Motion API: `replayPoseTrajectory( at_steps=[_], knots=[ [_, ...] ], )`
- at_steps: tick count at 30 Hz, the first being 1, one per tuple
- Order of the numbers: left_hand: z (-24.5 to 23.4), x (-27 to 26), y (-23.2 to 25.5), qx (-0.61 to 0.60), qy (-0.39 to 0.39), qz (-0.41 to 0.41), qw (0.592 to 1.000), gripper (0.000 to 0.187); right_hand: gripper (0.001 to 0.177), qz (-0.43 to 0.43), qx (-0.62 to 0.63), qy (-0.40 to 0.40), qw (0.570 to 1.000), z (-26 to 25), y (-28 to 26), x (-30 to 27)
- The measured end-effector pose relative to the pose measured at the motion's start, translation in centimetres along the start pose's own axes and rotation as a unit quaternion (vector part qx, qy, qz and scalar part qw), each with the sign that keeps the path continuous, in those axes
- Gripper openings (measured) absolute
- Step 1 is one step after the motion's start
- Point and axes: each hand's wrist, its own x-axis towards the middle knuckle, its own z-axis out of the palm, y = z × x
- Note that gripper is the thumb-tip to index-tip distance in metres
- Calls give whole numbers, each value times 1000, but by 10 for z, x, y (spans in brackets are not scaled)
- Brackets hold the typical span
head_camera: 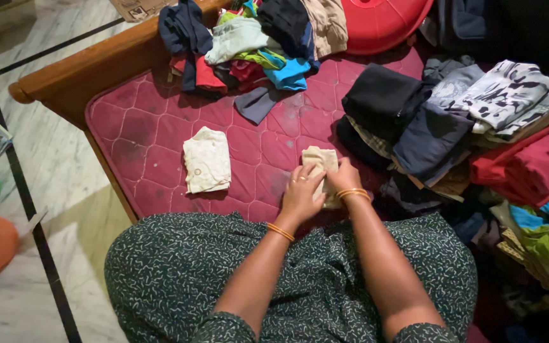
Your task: The person sits on a bed and folds various pieces of clothing by hand, including shirts, pants, and undergarments. They pick up each item, smooth it out, fold it neatly, and place it into a growing stack on the bed.
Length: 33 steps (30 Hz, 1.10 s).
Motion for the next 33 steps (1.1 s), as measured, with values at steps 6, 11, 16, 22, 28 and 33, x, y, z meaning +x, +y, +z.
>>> replayPoseTrajectory(
  at_steps=[6,11,16,22,28,33],
  knots=[
    [23,1,3,-106,-4,-81,991,75,36,-56,-33,46,997,-4,-33,-30],
    [68,7,-44,-285,149,-282,904,61,61,-24,-30,-66,997,-14,-49,-30],
    [87,7,-111,-598,-110,-452,653,66,105,-58,-171,-107,978,-22,-62,-56],
    [106,6,-111,-606,-131,-429,657,69,104,-50,-167,-79,982,-12,-48,-62],
    [93,0,-108,-558,-140,-431,695,47,74,-43,114,-42,992,-63,-31,-29],
    [74,1,-81,-714,-95,-252,647,45,73,-47,72,13,996,-100,-70,-63]
  ],
)
